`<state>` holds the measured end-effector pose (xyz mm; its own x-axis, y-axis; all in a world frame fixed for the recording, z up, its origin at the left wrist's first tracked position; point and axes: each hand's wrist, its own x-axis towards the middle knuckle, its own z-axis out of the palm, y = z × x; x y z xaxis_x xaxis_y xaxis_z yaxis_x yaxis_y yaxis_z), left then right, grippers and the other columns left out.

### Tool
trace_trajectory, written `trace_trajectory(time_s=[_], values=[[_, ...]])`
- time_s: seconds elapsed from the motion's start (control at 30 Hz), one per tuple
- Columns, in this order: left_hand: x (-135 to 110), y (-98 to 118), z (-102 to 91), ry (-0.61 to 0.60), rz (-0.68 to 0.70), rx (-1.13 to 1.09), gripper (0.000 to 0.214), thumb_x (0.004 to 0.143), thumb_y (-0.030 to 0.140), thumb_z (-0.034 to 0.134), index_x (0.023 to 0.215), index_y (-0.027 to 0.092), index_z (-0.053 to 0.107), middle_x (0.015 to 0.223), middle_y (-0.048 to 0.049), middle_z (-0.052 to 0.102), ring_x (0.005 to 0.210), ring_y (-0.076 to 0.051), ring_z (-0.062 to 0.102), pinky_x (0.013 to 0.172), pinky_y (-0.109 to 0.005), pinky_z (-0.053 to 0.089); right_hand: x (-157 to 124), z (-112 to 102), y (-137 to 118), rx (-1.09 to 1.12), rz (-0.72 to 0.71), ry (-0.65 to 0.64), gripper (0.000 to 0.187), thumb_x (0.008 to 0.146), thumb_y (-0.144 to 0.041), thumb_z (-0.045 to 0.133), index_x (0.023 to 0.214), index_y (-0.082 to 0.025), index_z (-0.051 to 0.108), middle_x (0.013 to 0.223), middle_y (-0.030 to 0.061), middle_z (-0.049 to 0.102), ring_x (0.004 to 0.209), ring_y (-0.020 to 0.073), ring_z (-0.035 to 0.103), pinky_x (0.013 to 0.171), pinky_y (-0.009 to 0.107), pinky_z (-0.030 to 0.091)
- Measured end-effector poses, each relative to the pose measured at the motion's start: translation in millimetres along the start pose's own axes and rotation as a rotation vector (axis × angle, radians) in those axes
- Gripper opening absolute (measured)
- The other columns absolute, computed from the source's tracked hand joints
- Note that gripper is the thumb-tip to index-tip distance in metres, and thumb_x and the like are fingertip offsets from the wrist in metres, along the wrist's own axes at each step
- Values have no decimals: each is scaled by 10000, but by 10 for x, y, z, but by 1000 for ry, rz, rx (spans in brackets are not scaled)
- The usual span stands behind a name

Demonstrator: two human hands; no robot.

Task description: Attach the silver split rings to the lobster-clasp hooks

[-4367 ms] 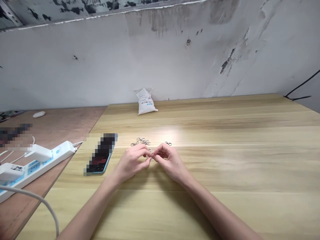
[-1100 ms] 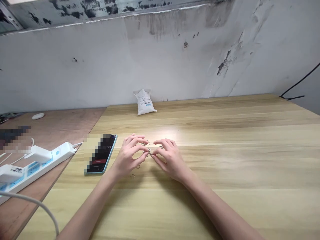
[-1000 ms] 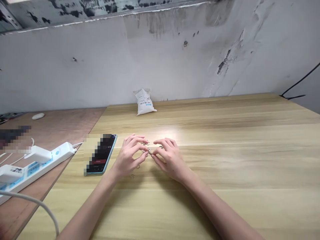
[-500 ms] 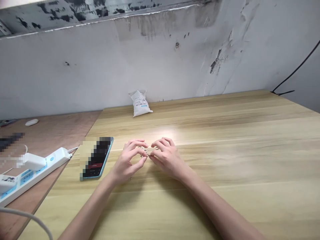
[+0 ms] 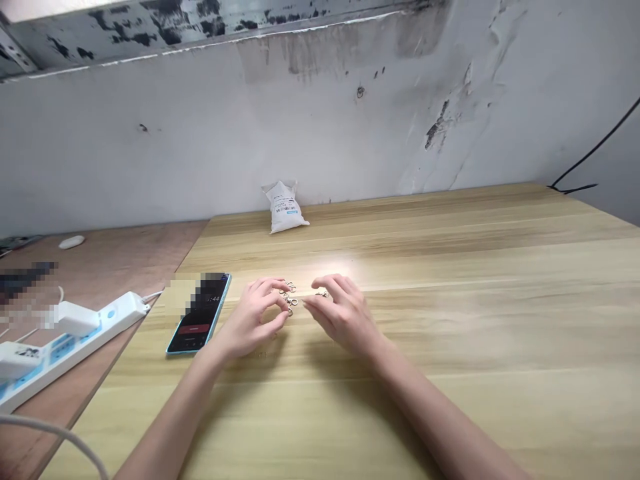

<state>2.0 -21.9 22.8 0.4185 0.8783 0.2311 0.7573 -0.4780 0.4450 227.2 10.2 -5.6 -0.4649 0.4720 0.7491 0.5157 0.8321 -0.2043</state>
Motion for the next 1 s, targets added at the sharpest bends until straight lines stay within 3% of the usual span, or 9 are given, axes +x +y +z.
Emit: trace_trajectory(time_s=[0.2,0.37,0.5,0.67,0.8,1.0], values=[[-52,-140,-176,-142,19,-47,92,800,138,605,748,213,613,1045,-20,611,1074,-214,544,975,-403,421,-117,86,376,-41,188,-232,139,932,-200,567,891,-226,697,999,91,629,903,221,557,726,335,461],[-71,-97,-139,-235,-23,-35,117,774,168,630,661,199,628,975,-34,590,974,-207,545,869,-354,465,-121,89,345,-43,226,-326,130,927,-228,566,916,-225,695,1076,103,606,1003,250,542,825,393,458],[-43,-80,-89,-157,-2,35,162,828,239,621,671,202,631,884,-30,594,897,-200,558,812,-350,469,-99,83,263,-7,229,-350,112,922,-253,576,946,-220,680,1078,98,605,1017,251,542,849,407,455],[11,-174,44,12,17,248,173,892,150,550,978,233,674,983,-37,646,963,-211,588,900,-402,445,-96,94,226,49,224,-310,109,927,-228,565,914,-217,672,1049,87,611,970,231,561,791,377,467],[36,-235,146,12,53,371,153,881,128,570,816,208,683,937,-46,674,936,-219,599,895,-408,447,-79,91,191,121,210,-260,124,935,-207,549,906,-204,670,1016,87,614,935,216,569,756,353,474],[53,-223,163,5,35,384,161,869,111,564,771,193,661,876,-43,673,882,-214,601,873,-401,451,-68,86,172,181,210,-233,130,940,-205,545,899,-193,668,963,81,612,889,197,581,731,332,486]])
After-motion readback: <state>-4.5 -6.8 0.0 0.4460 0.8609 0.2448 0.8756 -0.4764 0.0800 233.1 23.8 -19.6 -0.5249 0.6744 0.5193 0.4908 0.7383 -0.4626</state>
